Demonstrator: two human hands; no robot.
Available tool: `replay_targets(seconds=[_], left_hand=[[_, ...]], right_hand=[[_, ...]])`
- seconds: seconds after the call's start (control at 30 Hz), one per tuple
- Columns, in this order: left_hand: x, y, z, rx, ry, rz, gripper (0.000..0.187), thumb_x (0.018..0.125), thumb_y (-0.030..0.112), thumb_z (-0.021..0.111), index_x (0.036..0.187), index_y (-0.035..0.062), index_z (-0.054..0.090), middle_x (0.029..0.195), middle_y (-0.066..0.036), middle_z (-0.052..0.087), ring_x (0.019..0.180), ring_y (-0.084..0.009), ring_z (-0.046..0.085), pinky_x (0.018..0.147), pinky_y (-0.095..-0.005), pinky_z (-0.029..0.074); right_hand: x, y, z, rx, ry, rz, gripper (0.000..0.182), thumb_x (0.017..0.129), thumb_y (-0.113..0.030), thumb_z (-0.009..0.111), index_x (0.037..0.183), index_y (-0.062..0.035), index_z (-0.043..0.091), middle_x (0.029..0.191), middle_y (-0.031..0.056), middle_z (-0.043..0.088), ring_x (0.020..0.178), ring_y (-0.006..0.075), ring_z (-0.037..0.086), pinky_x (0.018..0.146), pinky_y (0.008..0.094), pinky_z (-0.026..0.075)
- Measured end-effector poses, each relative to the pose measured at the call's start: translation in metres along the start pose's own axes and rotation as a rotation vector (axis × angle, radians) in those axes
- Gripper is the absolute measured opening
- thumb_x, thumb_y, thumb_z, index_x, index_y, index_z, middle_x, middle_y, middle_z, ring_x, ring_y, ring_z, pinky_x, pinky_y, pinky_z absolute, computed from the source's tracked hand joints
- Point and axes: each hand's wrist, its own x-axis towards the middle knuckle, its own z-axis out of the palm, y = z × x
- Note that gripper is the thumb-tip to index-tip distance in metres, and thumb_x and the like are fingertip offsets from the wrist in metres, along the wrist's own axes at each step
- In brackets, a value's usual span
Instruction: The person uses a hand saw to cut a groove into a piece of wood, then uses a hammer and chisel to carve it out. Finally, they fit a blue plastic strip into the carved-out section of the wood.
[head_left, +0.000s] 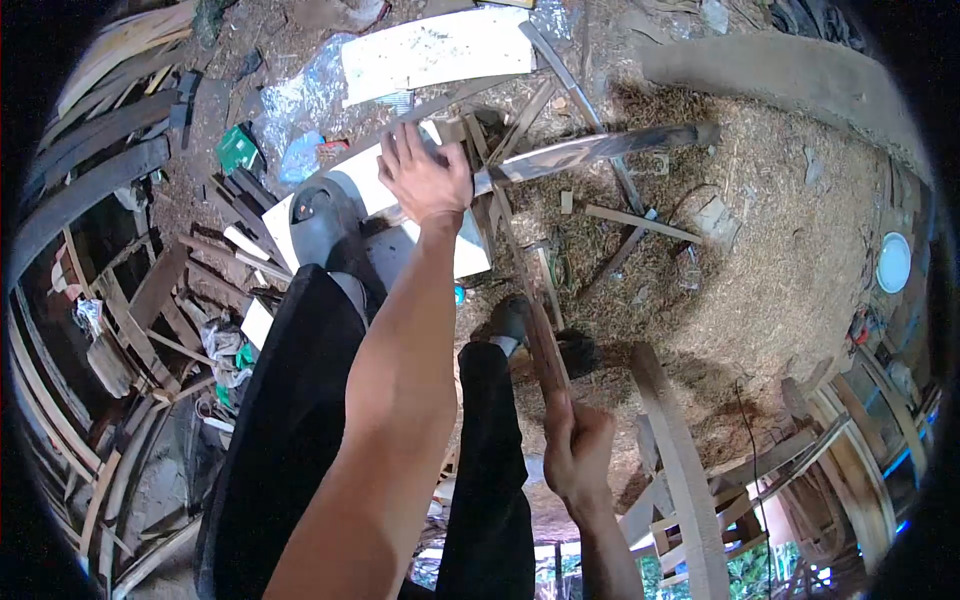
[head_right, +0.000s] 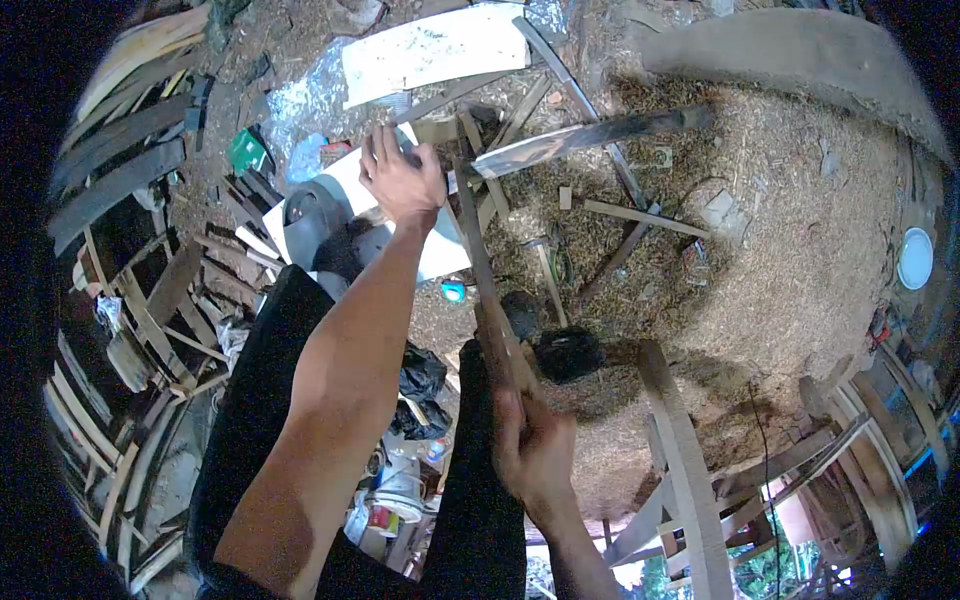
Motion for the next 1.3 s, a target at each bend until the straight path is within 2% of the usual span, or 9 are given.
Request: replay_targets(seconds=[0.33,0.47,0.57,0.63,0.7,0.93,1.1,1.2,1.3], left_hand=[[0.002,-0.001,-0.007,-0.02,-0.066,-0.014,0.058,0.078,0.027,0.051,0.127,-0.0029,0.053,0.137,-0.016,0.051,0.135,-0.0338,0.037,0.111,-0.0507,0.024],[0.003,0.002,-0.003,0.0,-0.031,-0.012,0.056,0.077,0.025,0.051,0.126,-0.0019,0.053,0.135,-0.017,0.051,0.133,-0.0342,0.039,0.109,-0.0512,0.027],[0.005,-0.001,-0.001,0.032,0.01,0.024,0.055,0.077,0.025,0.051,0.126,-0.0018,0.054,0.134,-0.017,0.052,0.132,-0.0343,0.039,0.108,-0.0511,0.027],[0.003,0.002,-0.002,0.014,0.005,0.015,0.055,0.077,0.024,0.051,0.125,-0.0019,0.054,0.134,-0.017,0.052,0.132,-0.0343,0.039,0.108,-0.051,0.028],[0.003,0.0,-0.005,0.015,-0.037,-0.001,0.057,0.079,0.026,0.05,0.127,-0.0024,0.053,0.136,-0.017,0.052,0.134,-0.0349,0.038,0.108,-0.0531,0.027],[0.001,-0.001,-0.001,0.04,-0.023,0.016,0.056,0.078,0.026,0.05,0.126,-0.0029,0.054,0.135,-0.017,0.053,0.132,-0.0344,0.039,0.108,-0.0504,0.028],[0.001,-0.003,0.004,0.019,0.018,0.028,0.057,0.078,0.027,0.049,0.127,-0.0029,0.054,0.135,-0.018,0.053,0.133,-0.0351,0.039,0.108,-0.0505,0.028],[0.002,-0.001,0.001,0.027,-0.002,0.016,0.057,0.078,0.026,0.05,0.127,-0.003,0.054,0.135,-0.019,0.053,0.133,-0.0356,0.039,0.108,-0.0508,0.028],[-0.001,-0.002,0.001,0.018,-0.008,0.013,0.057,0.078,0.025,0.05,0.128,-0.0024,0.054,0.134,-0.018,0.054,0.133,-0.0352,0.039,0.109,-0.051,0.027]], right_hand=[[0.153,-0.02,0.074,-0.131,0.175,0.074,0.065,0.096,-0.052,0.045,0.076,0.0055,0.068,0.07,0.0314,0.062,0.071,0.0496,0.063,0.068,0.0524,0.052],[0.048,-0.004,0.027,-0.008,-0.012,0.127,0.044,0.097,-0.037,0.049,0.1,0.0033,0.066,0.068,0.0288,0.062,0.067,0.0433,0.066,0.062,0.0476,0.053],[-0.006,0.008,0.012,0.107,0.101,0.018,0.044,0.1,-0.028,0.047,0.083,0.0063,0.068,0.048,0.0114,0.038,0.045,0.0089,0.045,0.042,0.0358,0.034],[-0.007,0.017,0.013,-0.042,-0.002,0.051,0.039,0.1,-0.029,0.046,0.109,0.0037,0.066,0.048,0.0154,0.039,0.041,0.0144,0.049,0.042,0.0361,0.035],[0.044,0.007,0.034,0.017,0.063,0.063,0.044,0.096,-0.034,0.052,0.078,0.0025,0.069,0.062,0.0261,0.061,0.059,0.0431,0.064,0.058,0.0489,0.052],[0.125,-0.004,0.067,-0.057,0.141,0.04,0.062,0.095,-0.049,0.048,0.064,0.0015,0.066,0.069,0.0295,0.062,0.072,0.0483,0.063,0.068,0.0556,0.051],[0.004,0.005,0.014,0.067,-0.025,0.124,0.037,0.095,-0.032,0.053,0.125,-0.0108,0.061,0.084,0.0224,0.068,0.071,0.0435,0.066,0.061,0.0481,0.054],[0.009,0.014,0.022,0.013,0.033,0.037,0.038,0.1,-0.028,0.046,0.124,-0.0026,0.061,0.053,0.0207,0.052,0.047,0.0284,0.062,0.046,0.0377,0.043],[0.099,0.007,0.061,-0.072,0.084,0.076,0.053,0.097,-0.044,0.049,0.091,0.005,0.069,0.055,0.0247,0.053,0.051,0.0365,0.062,0.053,0.0442,0.046]])
